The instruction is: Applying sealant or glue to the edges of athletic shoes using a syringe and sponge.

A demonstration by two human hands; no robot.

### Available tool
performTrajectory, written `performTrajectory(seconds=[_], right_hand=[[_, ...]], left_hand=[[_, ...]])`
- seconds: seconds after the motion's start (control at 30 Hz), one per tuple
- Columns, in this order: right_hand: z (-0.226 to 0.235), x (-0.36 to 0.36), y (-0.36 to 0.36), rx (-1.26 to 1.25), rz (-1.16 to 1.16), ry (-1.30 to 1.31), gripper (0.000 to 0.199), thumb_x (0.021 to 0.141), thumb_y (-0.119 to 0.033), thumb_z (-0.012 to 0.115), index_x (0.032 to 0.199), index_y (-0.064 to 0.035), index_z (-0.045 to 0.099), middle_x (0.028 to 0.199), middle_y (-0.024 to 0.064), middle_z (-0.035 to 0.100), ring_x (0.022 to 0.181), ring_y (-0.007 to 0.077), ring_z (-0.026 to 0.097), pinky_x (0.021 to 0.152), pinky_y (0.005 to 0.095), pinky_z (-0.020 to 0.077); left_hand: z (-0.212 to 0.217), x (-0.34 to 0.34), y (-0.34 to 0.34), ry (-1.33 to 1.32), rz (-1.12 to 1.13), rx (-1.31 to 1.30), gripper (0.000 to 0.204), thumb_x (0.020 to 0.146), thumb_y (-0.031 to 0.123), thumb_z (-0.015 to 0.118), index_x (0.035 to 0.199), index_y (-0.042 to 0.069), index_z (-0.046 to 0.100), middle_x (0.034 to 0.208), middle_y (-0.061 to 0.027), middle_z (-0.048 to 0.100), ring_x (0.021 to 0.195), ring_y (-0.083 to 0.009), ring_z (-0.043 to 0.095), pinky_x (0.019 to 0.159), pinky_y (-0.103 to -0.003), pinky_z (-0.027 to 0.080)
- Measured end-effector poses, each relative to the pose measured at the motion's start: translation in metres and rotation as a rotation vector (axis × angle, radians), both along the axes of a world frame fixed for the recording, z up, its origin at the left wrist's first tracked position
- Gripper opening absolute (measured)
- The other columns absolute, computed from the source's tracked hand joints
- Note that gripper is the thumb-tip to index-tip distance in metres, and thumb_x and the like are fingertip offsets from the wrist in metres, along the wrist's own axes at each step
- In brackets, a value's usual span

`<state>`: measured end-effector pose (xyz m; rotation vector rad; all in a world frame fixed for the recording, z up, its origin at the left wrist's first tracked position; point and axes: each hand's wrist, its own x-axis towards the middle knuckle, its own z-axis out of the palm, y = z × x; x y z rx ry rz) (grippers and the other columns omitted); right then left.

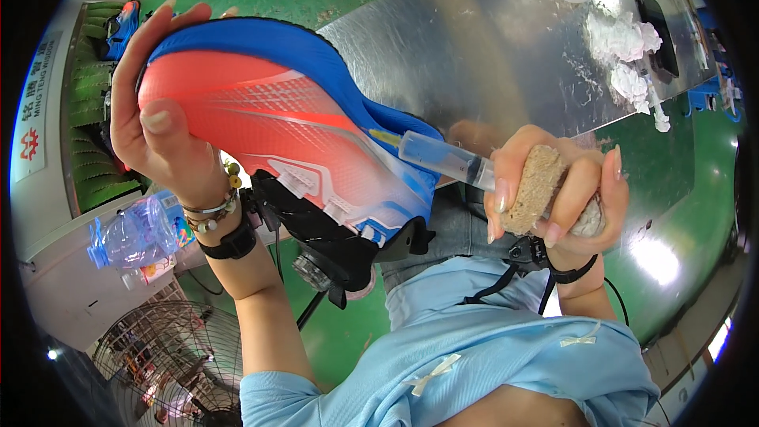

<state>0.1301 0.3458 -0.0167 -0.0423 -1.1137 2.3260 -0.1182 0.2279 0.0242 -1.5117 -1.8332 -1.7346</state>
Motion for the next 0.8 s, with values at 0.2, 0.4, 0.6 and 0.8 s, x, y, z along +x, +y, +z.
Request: performTrajectory(seconds=[0.2, 0.4, 0.6, 0.8], right_hand=[[-0.007, 0.013, -0.001, -0.036, 0.011, -0.114, 0.066, 0.094, -0.041, 0.01, 0.049, -0.0083, 0.044, 0.079, 0.025, 0.046, 0.051, 0.0304, 0.055, 0.044, 0.0317, 0.0495], [-0.017, 0.024, -0.002, -0.078, 0.021, -0.204, 0.066, 0.094, -0.042, 0.006, 0.048, -0.0103, 0.041, 0.08, 0.0235, 0.047, 0.052, 0.0304, 0.055, 0.045, 0.0317, 0.0489], [-0.024, 0.034, -0.003, 0.019, -0.004, -0.27, 0.064, 0.094, -0.04, 0.006, 0.049, -0.0108, 0.041, 0.082, 0.0237, 0.048, 0.052, 0.0293, 0.056, 0.045, 0.0299, 0.0474], [-0.03, 0.039, -0.002, 0.023, -0.025, -0.248, 0.062, 0.095, -0.035, 0.007, 0.054, -0.0063, 0.043, 0.088, 0.0264, 0.05, 0.058, 0.0283, 0.057, 0.052, 0.0295, 0.0458]], left_hand=[[-0.005, -0.008, 0.0, -0.028, 0.056, -0.02, 0.073, 0.082, 0.054, 0.051, 0.11, -0.013, 0.05, 0.097, -0.0248, 0.06, 0.084, -0.0281, 0.063, 0.072, -0.036, 0.054], [-0.013, -0.017, -0.002, -0.055, 0.112, -0.057, 0.063, 0.088, 0.047, 0.045, 0.111, -0.011, 0.051, 0.1, -0.0225, 0.06, 0.084, -0.0243, 0.063, 0.072, -0.033, 0.053], [-0.023, -0.026, -0.008, -0.15, 0.205, -0.122, 0.056, 0.092, 0.041, 0.041, 0.112, -0.011, 0.052, 0.102, -0.0221, 0.06, 0.085, -0.021, 0.062, 0.074, -0.029, 0.052], [-0.04, -0.035, -0.013, -0.306, 0.233, -0.129, 0.051, 0.096, 0.039, 0.037, 0.112, -0.005, 0.057, 0.078, -0.0001, 0.053, 0.068, -0.0052, 0.043, 0.061, -0.019, 0.035]])
